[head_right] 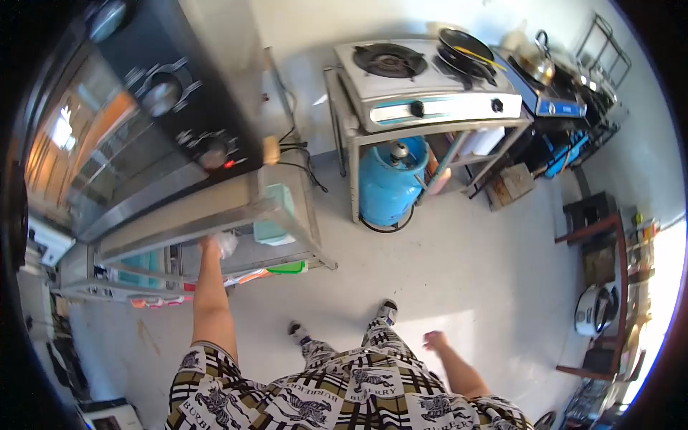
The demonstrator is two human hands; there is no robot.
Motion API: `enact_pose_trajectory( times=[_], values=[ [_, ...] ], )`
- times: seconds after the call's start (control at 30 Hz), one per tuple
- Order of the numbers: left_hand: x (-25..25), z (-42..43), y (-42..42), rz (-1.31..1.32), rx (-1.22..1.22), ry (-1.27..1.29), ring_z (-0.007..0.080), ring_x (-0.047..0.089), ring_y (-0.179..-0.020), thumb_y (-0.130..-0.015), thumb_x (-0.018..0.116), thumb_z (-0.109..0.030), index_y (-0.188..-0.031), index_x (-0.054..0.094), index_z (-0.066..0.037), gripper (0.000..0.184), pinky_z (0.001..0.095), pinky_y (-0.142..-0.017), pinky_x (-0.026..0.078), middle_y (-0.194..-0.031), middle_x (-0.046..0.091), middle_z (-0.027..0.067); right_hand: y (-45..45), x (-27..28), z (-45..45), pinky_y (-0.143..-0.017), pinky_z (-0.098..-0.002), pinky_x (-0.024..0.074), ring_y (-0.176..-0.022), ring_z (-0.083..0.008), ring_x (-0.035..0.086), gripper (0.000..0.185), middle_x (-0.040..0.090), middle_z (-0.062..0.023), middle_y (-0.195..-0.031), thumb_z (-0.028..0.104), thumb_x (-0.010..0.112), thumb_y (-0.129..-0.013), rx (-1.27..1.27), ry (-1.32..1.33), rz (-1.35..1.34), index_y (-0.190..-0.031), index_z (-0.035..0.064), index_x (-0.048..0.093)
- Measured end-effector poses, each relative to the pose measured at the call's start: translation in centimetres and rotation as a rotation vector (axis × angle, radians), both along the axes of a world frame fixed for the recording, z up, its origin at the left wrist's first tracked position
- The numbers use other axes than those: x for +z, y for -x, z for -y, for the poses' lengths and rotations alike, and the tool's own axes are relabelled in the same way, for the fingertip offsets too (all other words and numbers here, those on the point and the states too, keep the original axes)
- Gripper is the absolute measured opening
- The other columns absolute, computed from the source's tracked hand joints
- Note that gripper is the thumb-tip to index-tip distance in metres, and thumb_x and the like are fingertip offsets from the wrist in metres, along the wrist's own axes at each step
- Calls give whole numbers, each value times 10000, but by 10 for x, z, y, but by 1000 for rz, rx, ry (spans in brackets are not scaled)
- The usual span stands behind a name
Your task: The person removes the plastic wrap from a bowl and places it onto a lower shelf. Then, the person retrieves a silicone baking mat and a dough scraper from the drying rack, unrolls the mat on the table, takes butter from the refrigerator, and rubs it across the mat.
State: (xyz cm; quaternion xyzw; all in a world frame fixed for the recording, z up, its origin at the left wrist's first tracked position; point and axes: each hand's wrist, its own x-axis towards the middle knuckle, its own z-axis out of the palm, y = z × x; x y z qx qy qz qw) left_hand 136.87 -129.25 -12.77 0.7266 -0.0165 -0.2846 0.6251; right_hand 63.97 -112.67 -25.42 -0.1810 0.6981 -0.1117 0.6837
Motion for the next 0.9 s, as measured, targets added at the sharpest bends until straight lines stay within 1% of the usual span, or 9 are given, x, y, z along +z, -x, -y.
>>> enact_pose_trajectory(
  times=[0.03, 0.2, 0.27, 0.3, 0.37, 0.43, 0.53, 0.73, 0.9],
  values=[
    [2, -5, 12, 116, 32, 14, 255, 554, -809, -759, 532, -223, -1068, 449, 2, 391, 368, -679, 479, -969, 537, 108, 42, -28, 10, -415, -344, 472, -505, -266, 571, 192, 573, -155, -680, 22, 511, -718, -265, 2, 346, -901, -33, 531],
    [-9, -66, 101, 128, -180, -357, 239, 517, -821, -815, 462, -311, -872, 496, 4, 323, 395, -671, 429, -886, 543, 128, 31, 57, 107, -466, -341, 437, -469, -200, 518, 309, 557, -116, -572, 311, 499, -767, 321, 177, -451, -731, 15, 581],
    [-26, -113, 130, 631, -816, -676, 344, 496, -935, -851, 372, -324, -1129, 438, -35, 406, 404, -772, 412, -1025, 527, 186, -2, 64, 150, -509, -355, 432, -510, -217, 534, 358, 559, -115, -558, 339, 472, -781, 525, 334, -511, -649, 27, 589],
    [-76, -140, 156, 879, -738, -944, 347, 483, -931, -839, 342, -360, -918, 554, -57, 378, 453, -800, 376, -969, 532, 199, -21, 57, 171, -521, -365, 425, -544, -245, 553, 367, 567, -118, -561, 328, 461, -789, 578, 405, -519, -612, 36, 596],
    [-106, -191, 194, 872, -1349, -1070, 331, 547, -798, -823, 343, -369, -864, 587, -88, 374, 465, -718, 418, -860, 582, 153, -65, 36, 212, -629, -389, 436, -703, -326, 559, 244, 583, -173, -724, 242, 430, -804, 1269, 918, -557, -790, 46, 575],
    [-95, -224, 248, 517, -1567, -1139, 295, 543, -839, -822, 355, -355, -844, 597, -108, 346, 416, -722, 431, -889, 583, 131, -143, 71, 244, -650, -413, 444, -735, -352, 549, 205, 564, -164, -842, 104, 452, -746, 944, 712, -280, -940, 107, 517],
    [-86, -223, 247, 546, -1481, -1021, 286, 544, -835, -815, 389, -345, -854, 598, -103, 322, 403, -727, 432, -892, 584, 126, -251, 82, 296, -864, -414, 351, -1031, -323, 418, 485, 473, -115, -1105, 43, 537, -643, 1089, 942, 20, -1112, 112, 437],
    [-79, -230, 231, 547, -1220, -744, 258, 546, -823, -795, 490, -317, -882, 600, -88, 268, 363, -741, 433, -902, 586, 111, -445, 158, 419, -790, -402, 424, -949, -335, 486, 337, 487, -198, -1025, 117, 524, -671, 1149, 974, -166, -1002, 61, 499],
    [95, -118, 256, 264, -708, -806, 180, 532, -824, -808, 469, -200, -886, 558, -43, 197, 317, -731, 425, -928, 566, 92, -540, 142, 508, -748, -392, 446, -961, -266, 493, 207, 487, -127, -1018, 142, 491, -741, 1057, 1202, -392, -918, 49, 546]
  ],
)
